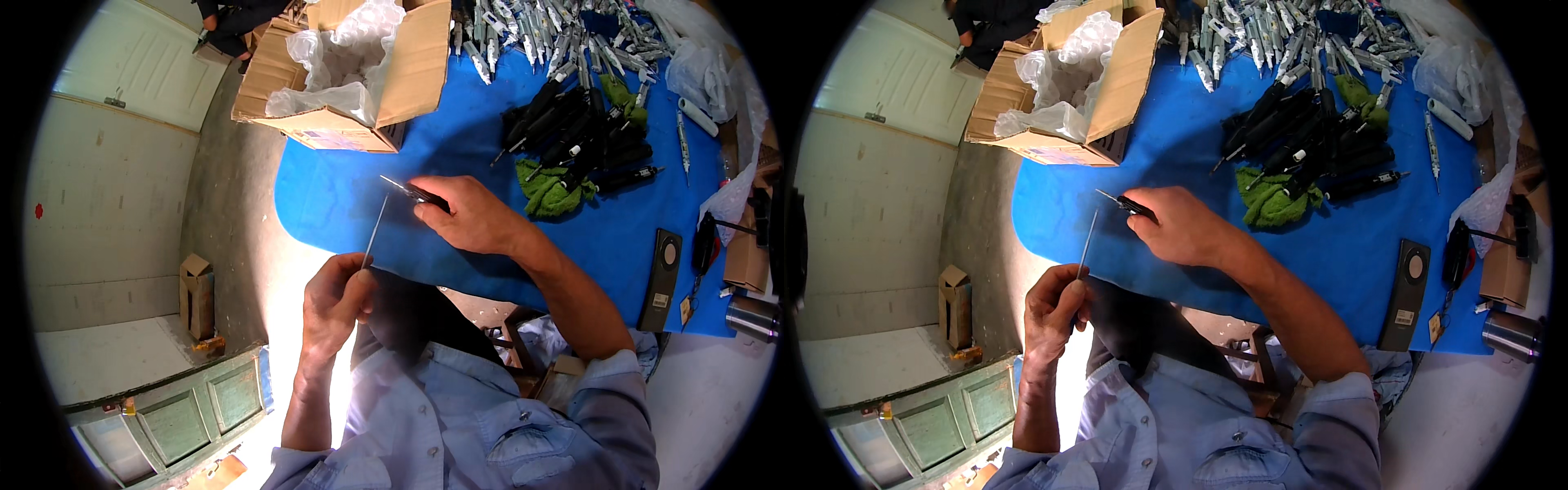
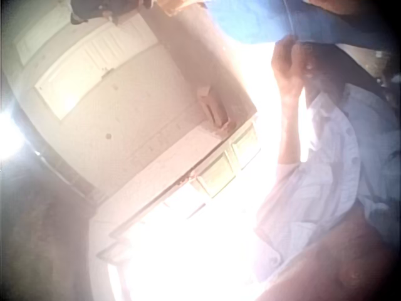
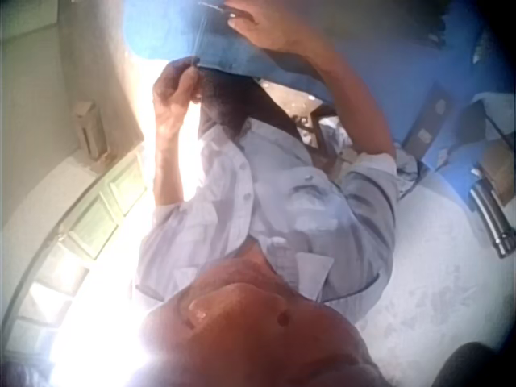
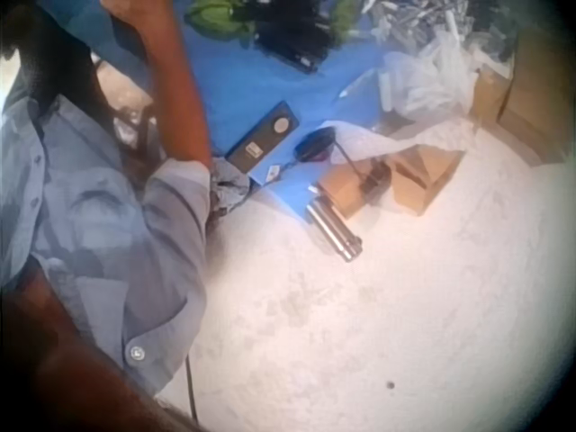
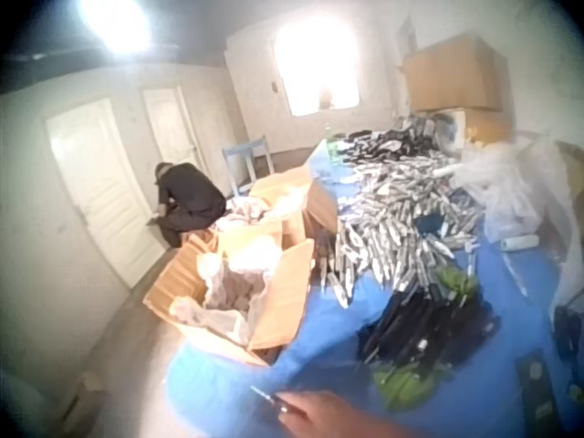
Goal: The person uses a screwdriver to tighten a screw on a small black tool held in their left hand. They repeatedly rotate the screwdriver handle while holding the tool steady. After tightening, they place the tool into a cardboard box and pick up another similar tool to repeat the process.
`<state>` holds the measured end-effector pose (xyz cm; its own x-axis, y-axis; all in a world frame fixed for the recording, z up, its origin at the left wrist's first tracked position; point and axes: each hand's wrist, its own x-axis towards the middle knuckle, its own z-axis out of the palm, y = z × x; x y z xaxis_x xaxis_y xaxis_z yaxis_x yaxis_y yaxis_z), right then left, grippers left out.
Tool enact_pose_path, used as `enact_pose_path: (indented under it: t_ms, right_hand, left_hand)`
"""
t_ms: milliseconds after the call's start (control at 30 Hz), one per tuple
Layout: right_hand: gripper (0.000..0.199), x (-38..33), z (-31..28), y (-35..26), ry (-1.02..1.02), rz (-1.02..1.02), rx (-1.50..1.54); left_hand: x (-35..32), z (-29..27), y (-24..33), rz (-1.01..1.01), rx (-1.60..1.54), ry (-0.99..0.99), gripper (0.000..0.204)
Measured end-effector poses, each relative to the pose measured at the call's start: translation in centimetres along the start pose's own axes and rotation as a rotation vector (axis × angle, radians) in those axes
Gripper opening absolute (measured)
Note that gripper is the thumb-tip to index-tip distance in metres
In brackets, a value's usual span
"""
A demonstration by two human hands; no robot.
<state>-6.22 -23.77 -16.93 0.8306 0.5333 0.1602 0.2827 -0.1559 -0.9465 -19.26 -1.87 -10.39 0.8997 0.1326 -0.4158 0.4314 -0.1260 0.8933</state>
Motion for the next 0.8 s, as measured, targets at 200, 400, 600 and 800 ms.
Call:
enact_pose_path:
  t_ms: [200, 400, 600, 800]
  right_hand:
    - [0.034, -0.2, -0.6, -0.7, -0.064, 0.055, -0.015]
    - [0.037, -0.3, -0.7, -0.7, -0.044, 0.01, -0.017]
    - [0.022, -0.4, 0.2, -0.2, 0.062, -0.107, 0.03]
    - [0.025, -0.4, 0.6, 0.3, 0.09, -0.164, 0.017]
  left_hand:
    - [3.3, 3.0, 1.1, 0.127, 0.126, 0.156, 0.02]
    - [6.6, 5.5, 0.2, 0.328, 0.097, 0.219, 0.02]
    - [7.3, 6.7, -0.1, 0.319, 0.146, 0.263, 0.017]
    - [7.8, 6.7, -0.5, 0.362, 0.202, 0.272, 0.017]
